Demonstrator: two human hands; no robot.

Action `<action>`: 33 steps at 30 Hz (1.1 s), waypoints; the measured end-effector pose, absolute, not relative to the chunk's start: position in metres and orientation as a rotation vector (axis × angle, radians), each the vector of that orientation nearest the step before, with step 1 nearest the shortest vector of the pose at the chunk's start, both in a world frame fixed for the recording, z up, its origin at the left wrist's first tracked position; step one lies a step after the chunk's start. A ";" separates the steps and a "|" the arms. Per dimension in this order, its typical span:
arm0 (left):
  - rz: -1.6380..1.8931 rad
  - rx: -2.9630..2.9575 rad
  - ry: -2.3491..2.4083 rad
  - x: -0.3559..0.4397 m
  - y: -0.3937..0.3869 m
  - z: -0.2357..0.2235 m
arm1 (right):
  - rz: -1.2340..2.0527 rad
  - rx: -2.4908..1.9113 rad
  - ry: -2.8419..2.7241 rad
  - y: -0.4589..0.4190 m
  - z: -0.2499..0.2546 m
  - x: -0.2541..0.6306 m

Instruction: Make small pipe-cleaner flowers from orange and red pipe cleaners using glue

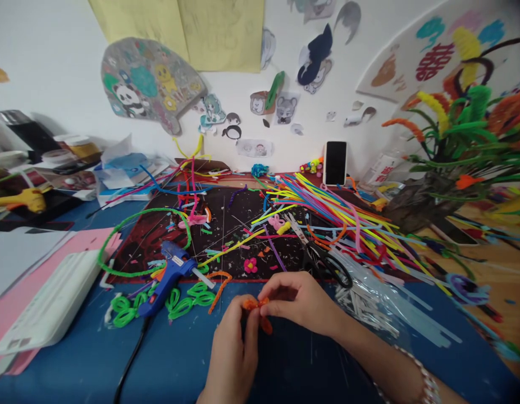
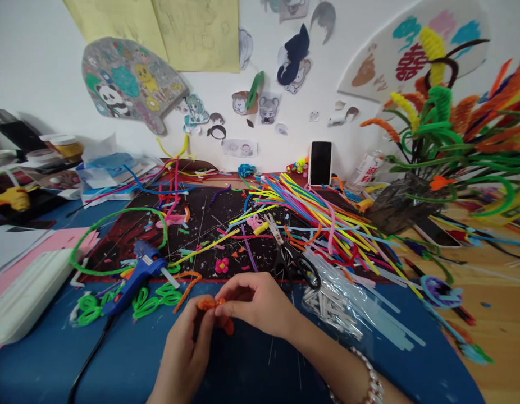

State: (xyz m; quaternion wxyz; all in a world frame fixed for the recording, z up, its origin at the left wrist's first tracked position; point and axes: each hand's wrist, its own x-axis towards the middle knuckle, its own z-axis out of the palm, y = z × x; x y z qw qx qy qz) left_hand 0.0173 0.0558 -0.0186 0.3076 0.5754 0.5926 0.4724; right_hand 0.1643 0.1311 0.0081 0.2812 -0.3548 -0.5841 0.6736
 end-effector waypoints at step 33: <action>1.358 1.461 1.465 0.013 0.053 -0.006 | 1.175 -0.778 -2.098 0.125 0.023 0.167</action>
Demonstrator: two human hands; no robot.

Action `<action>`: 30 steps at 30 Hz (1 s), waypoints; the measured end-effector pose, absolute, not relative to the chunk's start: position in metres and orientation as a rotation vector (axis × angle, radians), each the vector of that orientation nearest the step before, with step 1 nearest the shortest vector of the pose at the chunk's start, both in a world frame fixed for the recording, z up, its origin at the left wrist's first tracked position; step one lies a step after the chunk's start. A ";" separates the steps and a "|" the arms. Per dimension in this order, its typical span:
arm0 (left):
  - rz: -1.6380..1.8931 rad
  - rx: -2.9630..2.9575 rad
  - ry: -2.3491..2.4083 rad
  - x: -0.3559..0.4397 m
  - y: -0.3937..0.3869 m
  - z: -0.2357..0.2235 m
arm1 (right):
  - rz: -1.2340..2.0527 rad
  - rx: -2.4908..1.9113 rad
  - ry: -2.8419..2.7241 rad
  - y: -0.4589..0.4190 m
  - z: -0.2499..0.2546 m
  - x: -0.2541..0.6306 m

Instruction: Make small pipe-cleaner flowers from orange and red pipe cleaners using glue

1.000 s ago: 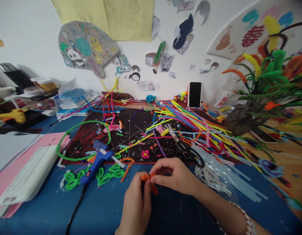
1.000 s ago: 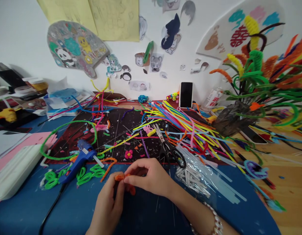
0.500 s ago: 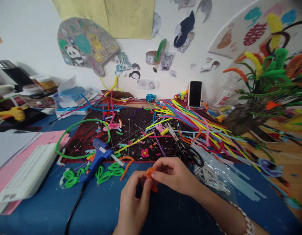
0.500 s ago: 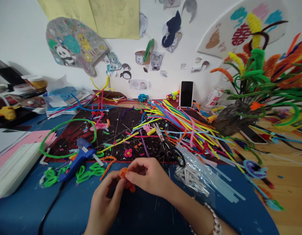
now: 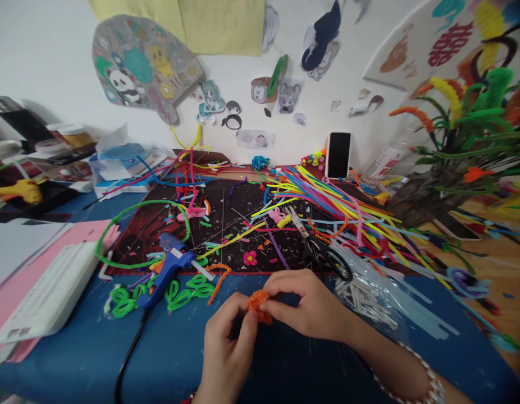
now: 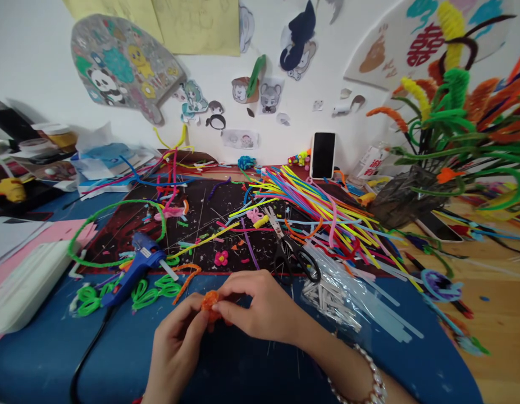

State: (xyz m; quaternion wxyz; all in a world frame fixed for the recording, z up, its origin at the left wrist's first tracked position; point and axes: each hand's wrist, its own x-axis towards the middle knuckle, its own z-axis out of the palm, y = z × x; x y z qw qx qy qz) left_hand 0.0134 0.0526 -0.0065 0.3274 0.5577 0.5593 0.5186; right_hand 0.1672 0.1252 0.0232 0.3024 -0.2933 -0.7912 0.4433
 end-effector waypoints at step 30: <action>1.574 1.022 1.444 0.012 0.054 -0.007 | 0.491 -0.491 -2.064 0.117 0.007 0.161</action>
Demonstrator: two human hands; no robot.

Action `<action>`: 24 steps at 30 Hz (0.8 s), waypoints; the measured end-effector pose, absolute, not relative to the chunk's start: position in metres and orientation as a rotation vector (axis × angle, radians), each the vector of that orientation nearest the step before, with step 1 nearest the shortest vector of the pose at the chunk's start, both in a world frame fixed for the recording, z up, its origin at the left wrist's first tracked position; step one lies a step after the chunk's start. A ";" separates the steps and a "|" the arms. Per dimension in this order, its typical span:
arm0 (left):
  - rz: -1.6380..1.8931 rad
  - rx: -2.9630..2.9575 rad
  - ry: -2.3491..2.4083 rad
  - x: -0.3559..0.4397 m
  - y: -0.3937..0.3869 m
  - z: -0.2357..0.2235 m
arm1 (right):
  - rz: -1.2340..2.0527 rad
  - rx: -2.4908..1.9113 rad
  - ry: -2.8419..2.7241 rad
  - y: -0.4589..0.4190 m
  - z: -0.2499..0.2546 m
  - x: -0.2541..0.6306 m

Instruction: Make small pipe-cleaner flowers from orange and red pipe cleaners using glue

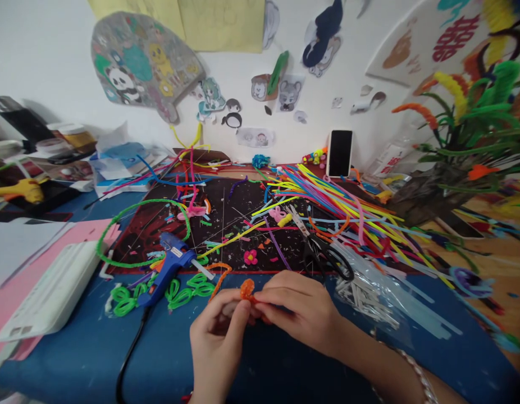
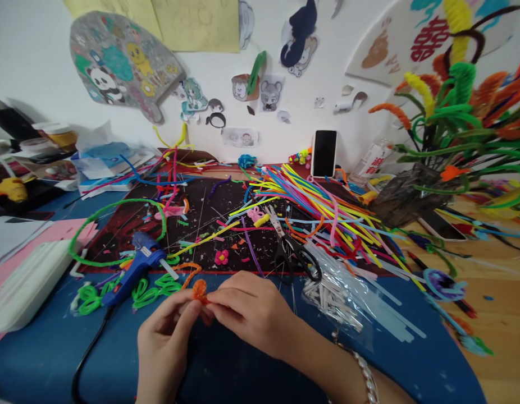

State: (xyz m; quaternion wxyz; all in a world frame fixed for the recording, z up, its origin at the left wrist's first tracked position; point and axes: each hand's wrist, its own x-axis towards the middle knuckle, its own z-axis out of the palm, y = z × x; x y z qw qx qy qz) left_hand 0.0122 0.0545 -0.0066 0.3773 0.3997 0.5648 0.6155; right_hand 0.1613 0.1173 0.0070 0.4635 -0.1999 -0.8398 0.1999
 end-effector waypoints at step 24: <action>1.738 1.155 1.503 0.019 0.053 -0.015 | 1.221 -0.922 -1.760 0.111 0.011 0.155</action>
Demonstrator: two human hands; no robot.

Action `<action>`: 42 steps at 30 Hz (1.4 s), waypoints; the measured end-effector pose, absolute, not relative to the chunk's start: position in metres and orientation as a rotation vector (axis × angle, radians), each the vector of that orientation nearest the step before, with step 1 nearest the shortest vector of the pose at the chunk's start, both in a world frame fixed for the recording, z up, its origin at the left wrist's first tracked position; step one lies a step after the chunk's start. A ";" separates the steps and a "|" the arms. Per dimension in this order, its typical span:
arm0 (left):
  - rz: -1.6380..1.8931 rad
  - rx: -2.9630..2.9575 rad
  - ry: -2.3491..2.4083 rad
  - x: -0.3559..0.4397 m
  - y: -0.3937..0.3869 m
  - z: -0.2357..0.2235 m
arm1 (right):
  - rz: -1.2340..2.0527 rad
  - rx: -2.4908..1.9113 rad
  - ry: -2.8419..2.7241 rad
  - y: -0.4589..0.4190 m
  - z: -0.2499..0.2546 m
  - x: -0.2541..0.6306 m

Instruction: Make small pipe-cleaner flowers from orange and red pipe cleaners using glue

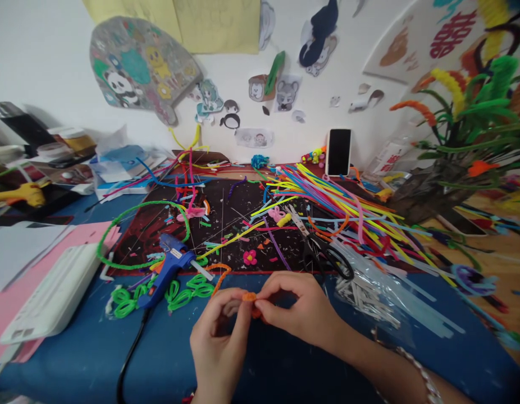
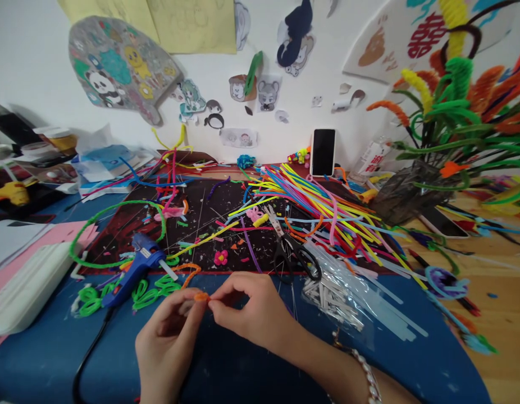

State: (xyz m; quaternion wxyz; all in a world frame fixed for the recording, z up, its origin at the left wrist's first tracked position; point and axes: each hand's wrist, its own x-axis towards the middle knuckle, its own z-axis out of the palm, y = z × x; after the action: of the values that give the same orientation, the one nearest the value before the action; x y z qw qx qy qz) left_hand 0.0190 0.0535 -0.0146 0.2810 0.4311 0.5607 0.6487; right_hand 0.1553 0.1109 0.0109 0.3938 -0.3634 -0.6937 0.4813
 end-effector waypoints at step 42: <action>1.802 1.359 1.814 0.026 0.048 -0.020 | 0.857 -0.894 -1.746 0.102 0.009 0.151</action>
State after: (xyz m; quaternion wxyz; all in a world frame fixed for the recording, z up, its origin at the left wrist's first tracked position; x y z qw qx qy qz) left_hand 0.0262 0.0475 -0.0199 0.1227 0.4658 0.6218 0.6175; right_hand 0.1507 0.1023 0.0089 0.4797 -0.3664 -0.7157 0.3513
